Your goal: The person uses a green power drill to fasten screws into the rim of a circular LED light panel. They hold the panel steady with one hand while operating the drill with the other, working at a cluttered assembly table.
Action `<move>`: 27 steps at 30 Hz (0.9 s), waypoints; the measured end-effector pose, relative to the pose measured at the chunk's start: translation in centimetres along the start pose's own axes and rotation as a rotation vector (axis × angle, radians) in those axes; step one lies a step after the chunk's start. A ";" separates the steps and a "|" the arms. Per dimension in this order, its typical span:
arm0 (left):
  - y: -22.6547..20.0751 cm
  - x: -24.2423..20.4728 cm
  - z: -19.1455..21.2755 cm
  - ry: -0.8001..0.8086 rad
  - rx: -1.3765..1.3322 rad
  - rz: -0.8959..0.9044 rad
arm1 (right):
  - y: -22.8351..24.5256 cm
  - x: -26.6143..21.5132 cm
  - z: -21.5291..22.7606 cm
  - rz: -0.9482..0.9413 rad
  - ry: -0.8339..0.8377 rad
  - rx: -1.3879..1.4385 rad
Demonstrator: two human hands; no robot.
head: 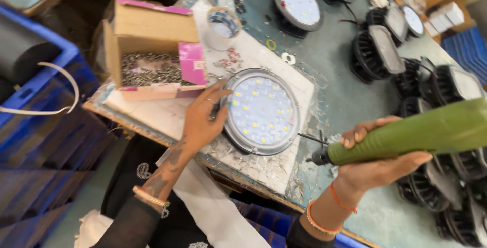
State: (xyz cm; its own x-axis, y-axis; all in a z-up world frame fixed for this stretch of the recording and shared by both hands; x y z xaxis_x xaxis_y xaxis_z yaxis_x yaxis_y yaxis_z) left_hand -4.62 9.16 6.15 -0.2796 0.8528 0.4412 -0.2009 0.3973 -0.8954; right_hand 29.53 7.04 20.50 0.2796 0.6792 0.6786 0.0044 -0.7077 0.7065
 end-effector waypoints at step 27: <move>4.7 1.6 -2.1 0.099 0.299 0.295 | -2.9 1.4 -3.9 0.038 0.057 0.076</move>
State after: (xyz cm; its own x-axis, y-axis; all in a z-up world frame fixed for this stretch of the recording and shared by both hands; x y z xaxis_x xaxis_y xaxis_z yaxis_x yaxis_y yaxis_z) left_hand -4.06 13.12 2.48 -0.2773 0.9493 0.1480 -0.3932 0.0284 -0.9190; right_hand 26.14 10.80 20.13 0.2257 0.6603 0.7162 0.0681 -0.7441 0.6646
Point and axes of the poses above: each hand's wrist, its own x-axis towards the middle knuckle, its own z-axis out of the back of the hand, y = z × x, the point moved 10 cm from there along x, towards the middle knuckle, and after that the axes turned 9 degrees about z, right-handed, at the moved point
